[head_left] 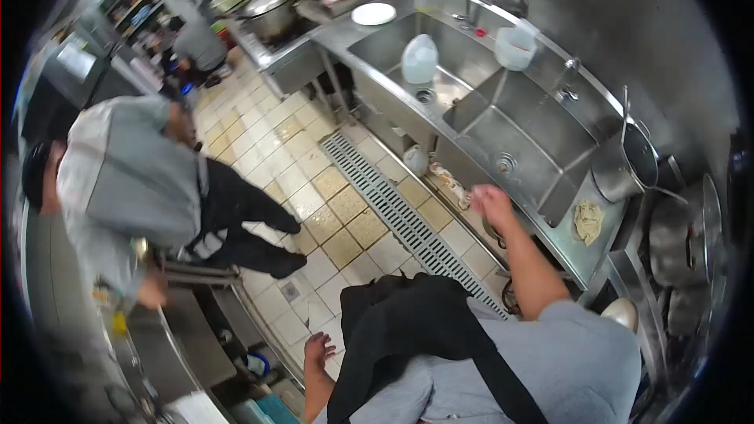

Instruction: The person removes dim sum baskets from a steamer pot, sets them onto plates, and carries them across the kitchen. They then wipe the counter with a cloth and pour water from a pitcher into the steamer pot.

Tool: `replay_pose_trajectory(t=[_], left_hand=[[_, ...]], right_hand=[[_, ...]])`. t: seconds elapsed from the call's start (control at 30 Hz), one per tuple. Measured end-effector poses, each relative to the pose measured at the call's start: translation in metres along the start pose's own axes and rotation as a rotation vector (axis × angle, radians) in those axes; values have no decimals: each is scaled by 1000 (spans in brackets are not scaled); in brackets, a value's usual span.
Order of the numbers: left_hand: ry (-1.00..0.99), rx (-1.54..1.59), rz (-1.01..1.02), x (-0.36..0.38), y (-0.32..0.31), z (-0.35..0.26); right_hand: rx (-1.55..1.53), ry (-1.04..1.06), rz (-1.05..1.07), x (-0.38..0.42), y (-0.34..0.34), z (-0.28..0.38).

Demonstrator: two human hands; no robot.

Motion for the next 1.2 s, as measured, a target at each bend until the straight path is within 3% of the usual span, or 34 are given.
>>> replay_pose_trajectory(t=[0.07,0.2,0.33,0.4,0.53,0.6,0.67,0.7,0.73,0.8,0.87,0.97,1.0,1.03,1.2], left_hand=[[27,-45,22,-36,9,1],[78,-83,32,-103,54,-36],[51,-192,90,-150,67,-145],[21,-232,90,-166,59,-204],[19,-296,58,-178,41,-321],[-131,-388,132,-165,17,-388],[-217,-498,7,-140,-17,-426],[-206,-494,-49,-119,-42,-444],[-219,-487,-38,-103,-68,-453],[-233,-505,20,-108,-90,-465],[-223,-535,80,-112,-114,-468],[-171,-465,114,-112,-139,-455],[-127,-455,120,-114,-138,-448],[-84,-443,125,-122,-136,-441],[71,-514,142,-173,-86,-422]], right_hand=[[149,76,-81,-51,0,49],[451,164,-383,-104,28,61],[568,-92,-635,-67,83,53],[960,-120,-841,-42,137,33],[1178,-595,-1047,11,234,9],[1162,-802,-945,34,275,3],[1275,-955,-779,46,309,-33],[878,-930,-721,55,326,-59],[867,-941,-695,57,324,-68],[1184,-874,-673,72,304,-61],[1088,-877,-763,83,273,-40],[1158,-754,-852,138,251,-65],[1135,-870,-902,136,224,-46],[1089,-772,-1009,140,203,-38],[1161,-813,-942,110,143,-28]])
Point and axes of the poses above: each hand's wrist, its own x-axis away from the middle knuckle, its own y-axis out of the back of the hand, z = x × y, the point moved 3 cm from there along -x, towards the middle knuckle, and after that the axes turned 4 degrees about y, right-handed, at the moved point
